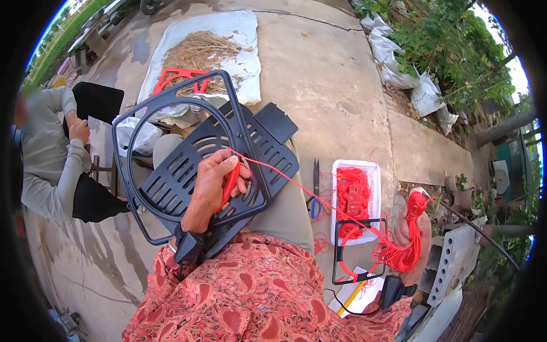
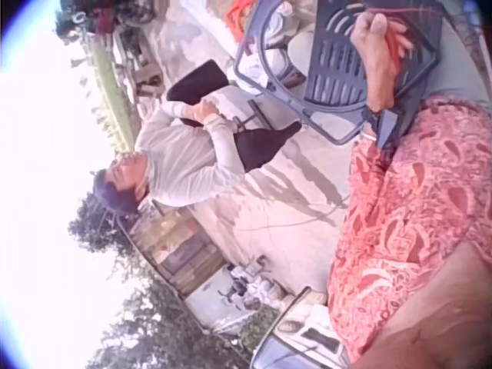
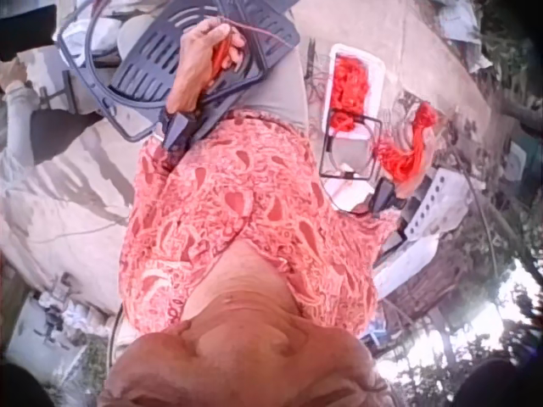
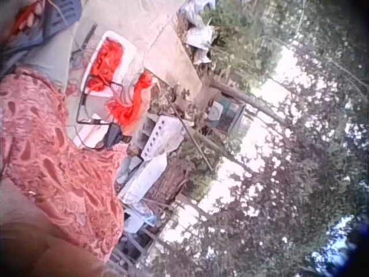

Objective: The person is weaving or tying a red nylon string onto a black square plastic frame.

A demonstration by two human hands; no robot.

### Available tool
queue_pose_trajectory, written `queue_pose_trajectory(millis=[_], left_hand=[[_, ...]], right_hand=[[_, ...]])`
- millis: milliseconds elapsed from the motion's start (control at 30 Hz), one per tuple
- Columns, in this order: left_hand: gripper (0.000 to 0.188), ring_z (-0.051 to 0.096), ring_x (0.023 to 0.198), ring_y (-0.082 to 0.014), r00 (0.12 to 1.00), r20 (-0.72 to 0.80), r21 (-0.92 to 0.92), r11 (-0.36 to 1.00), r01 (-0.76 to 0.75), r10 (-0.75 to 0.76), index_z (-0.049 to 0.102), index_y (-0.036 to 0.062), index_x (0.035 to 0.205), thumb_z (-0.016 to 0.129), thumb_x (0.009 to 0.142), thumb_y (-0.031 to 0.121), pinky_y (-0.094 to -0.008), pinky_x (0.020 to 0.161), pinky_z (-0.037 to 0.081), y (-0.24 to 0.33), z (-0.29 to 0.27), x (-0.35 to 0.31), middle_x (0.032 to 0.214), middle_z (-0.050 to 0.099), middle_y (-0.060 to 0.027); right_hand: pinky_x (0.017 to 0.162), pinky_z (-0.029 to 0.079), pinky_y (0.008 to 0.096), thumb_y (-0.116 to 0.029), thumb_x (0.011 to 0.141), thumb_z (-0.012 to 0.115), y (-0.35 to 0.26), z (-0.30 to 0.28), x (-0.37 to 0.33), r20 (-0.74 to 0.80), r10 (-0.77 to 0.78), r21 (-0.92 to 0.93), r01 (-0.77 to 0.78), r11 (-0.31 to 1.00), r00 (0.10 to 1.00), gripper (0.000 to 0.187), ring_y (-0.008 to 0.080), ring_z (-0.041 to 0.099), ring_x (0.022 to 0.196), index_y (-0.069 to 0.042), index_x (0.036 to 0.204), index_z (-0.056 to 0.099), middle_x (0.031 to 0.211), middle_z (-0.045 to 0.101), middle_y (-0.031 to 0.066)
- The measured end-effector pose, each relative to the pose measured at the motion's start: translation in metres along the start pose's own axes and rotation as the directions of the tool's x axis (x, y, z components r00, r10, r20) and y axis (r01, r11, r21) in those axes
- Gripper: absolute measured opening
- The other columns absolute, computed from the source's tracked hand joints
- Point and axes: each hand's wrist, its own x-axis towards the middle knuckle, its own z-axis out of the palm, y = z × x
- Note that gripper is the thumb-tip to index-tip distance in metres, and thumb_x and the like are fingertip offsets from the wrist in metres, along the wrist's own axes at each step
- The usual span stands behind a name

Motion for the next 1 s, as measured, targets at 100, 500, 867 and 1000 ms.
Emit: queue_pose_trajectory(millis=[100,500,867,1000], left_hand=[[0.013,0.063,0.049,-0.0217,1.000,-0.016,-0.029,0.999,-0.016,0.016,0.054,-0.0005,0.095,0.052,0.096,0.012,-0.0254,0.036,0.042,0.005,-0.009,0.006,0.080,0.067,-0.0186],[0.014,0.062,0.048,-0.0238,0.994,-0.034,-0.132,0.986,-0.103,0.100,0.055,-0.0036,0.098,0.050,0.096,0.009,-0.0269,0.035,0.041,0.011,-0.021,0.010,0.076,0.066,-0.0192],[0.019,0.064,0.049,-0.0217,0.999,-0.034,0.021,0.999,0.031,-0.030,0.064,-0.0072,0.094,0.056,0.096,0.010,-0.0253,0.035,0.043,-0.006,0.018,-0.021,0.074,0.067,-0.0169],[0.021,0.065,0.050,-0.0231,0.999,0.000,0.052,0.998,0.043,-0.043,0.063,-0.0074,0.097,0.055,0.096,0.012,-0.0259,0.035,0.044,-0.011,0.020,-0.026,0.076,0.068,-0.0173]], right_hand=[[0.042,0.045,0.0277,-0.032,0.095,0.056,-0.001,-0.047,-0.021,-0.281,0.078,-0.143,-0.122,0.982,0.957,0.031,0.0136,0.048,0.046,-0.003,0.105,0.051,0.062,0.047,0.0025],[0.047,0.048,0.0276,-0.033,0.093,0.059,-0.010,-0.164,-0.043,-0.839,-0.323,-0.320,0.083,0.944,0.437,0.029,0.0144,0.053,0.051,-0.006,0.102,0.053,0.068,0.053,0.0028],[0.062,0.053,0.0280,-0.022,0.086,0.057,0.109,0.065,0.101,0.017,-0.039,-0.372,0.043,0.927,0.999,0.039,0.0132,0.064,0.069,0.003,0.116,0.054,0.106,0.065,0.0134],[0.076,0.050,0.0244,-0.023,0.085,0.062,0.133,0.113,0.135,0.091,0.123,-0.692,-0.026,0.721,0.988,0.043,0.0098,0.063,0.084,0.001,0.119,0.055,0.107,0.065,0.0080]])
